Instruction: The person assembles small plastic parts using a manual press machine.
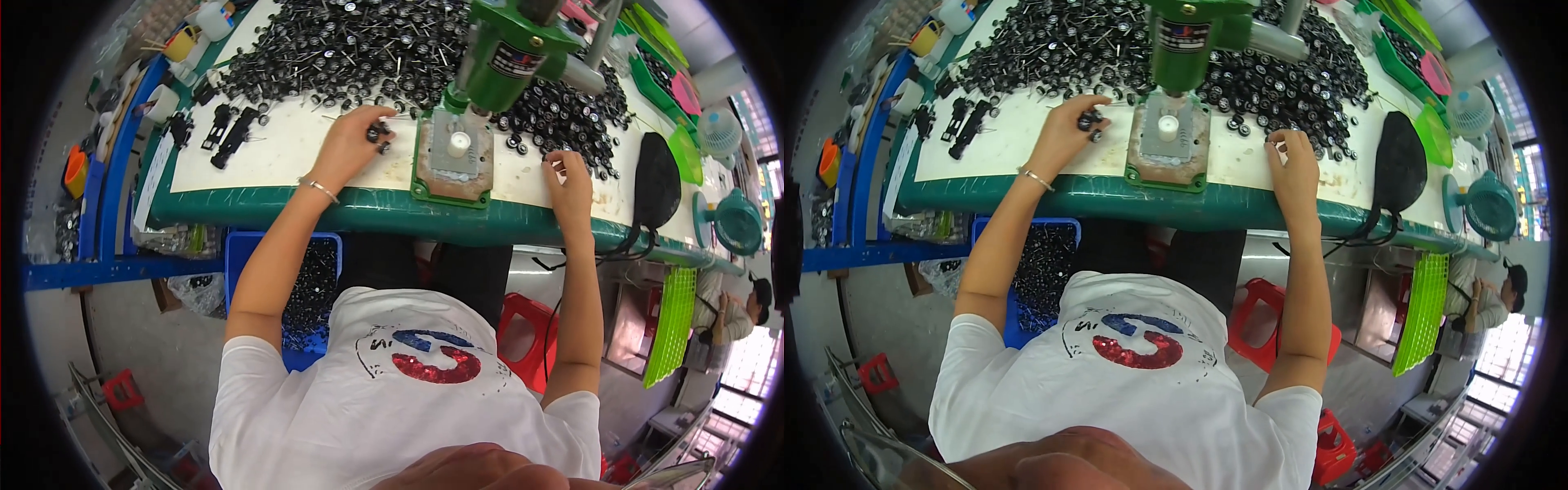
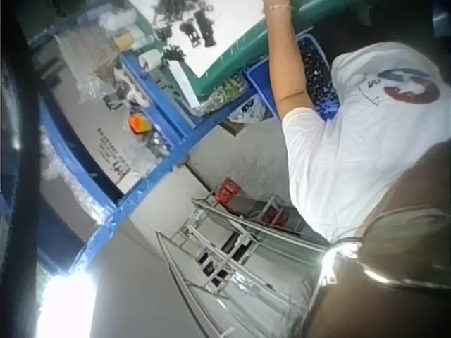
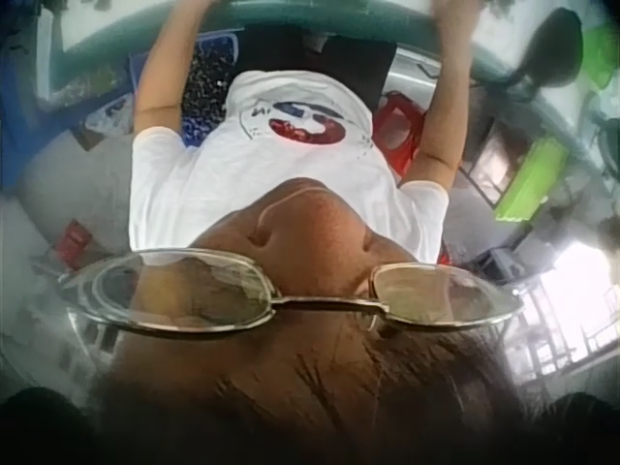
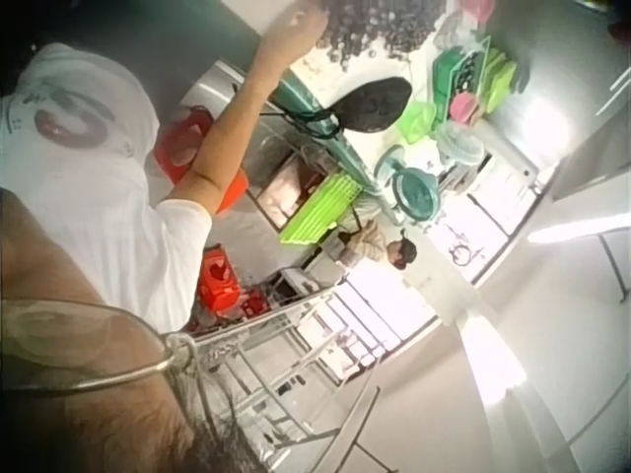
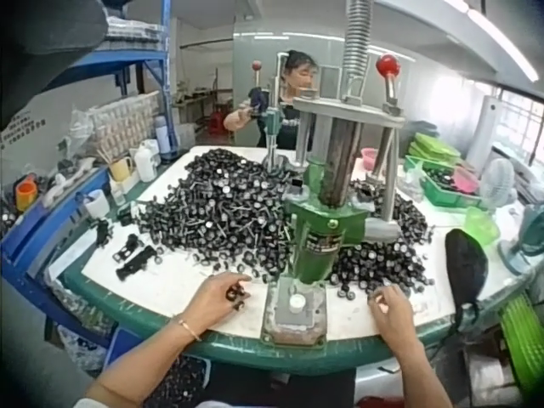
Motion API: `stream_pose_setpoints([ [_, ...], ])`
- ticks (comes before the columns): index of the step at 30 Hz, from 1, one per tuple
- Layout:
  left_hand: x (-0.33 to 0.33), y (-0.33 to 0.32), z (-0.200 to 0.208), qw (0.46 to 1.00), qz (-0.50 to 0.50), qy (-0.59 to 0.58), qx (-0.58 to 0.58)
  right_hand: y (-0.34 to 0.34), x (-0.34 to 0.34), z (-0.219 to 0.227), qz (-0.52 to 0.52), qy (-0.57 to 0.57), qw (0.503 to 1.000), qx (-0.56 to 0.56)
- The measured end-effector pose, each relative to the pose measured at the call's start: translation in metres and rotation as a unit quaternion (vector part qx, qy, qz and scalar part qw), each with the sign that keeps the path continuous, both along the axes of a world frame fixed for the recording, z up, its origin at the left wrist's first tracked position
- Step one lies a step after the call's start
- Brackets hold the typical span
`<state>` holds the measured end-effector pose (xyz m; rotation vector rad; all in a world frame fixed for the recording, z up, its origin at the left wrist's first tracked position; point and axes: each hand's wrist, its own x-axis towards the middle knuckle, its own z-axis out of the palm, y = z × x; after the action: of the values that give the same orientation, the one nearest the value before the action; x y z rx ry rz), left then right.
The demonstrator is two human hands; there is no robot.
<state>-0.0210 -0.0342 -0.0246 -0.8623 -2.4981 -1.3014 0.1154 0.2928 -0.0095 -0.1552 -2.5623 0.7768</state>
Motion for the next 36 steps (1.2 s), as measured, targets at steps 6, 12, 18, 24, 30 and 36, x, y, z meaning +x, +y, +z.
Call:
stream_pose_setpoints([
  [6, -0.02, 0.017, -0.014, 0.997, 0.02, 0.023, -0.076, -0.063, -0.022, 0.041, 0.158, 0.034, 0.976, -0.146],
  [12, -0.025, 0.031, -0.008, 0.987, 0.036, 0.059, -0.148, -0.098, -0.036, 0.038, 0.221, -0.029, 0.958, -0.178],
  [18, 0.0, 0.02, 0.008, 0.979, -0.012, -0.123, 0.164, -0.102, -0.034, 0.02, 0.188, -0.001, 0.955, -0.229],
  [24, 0.03, 0.035, 0.029, 0.915, -0.082, -0.282, 0.278, -0.106, -0.033, 0.014, 0.182, 0.002, 0.942, -0.282],
  [30, 0.031, 0.034, 0.029, 0.901, -0.096, -0.295, 0.305, -0.107, -0.036, 0.022, 0.16, 0.075, 0.977, -0.122],
  [36, 0.035, 0.035, 0.029, 0.889, -0.096, -0.323, 0.311, -0.102, -0.049, 0.017, 0.153, 0.004, 0.967, -0.205],
])
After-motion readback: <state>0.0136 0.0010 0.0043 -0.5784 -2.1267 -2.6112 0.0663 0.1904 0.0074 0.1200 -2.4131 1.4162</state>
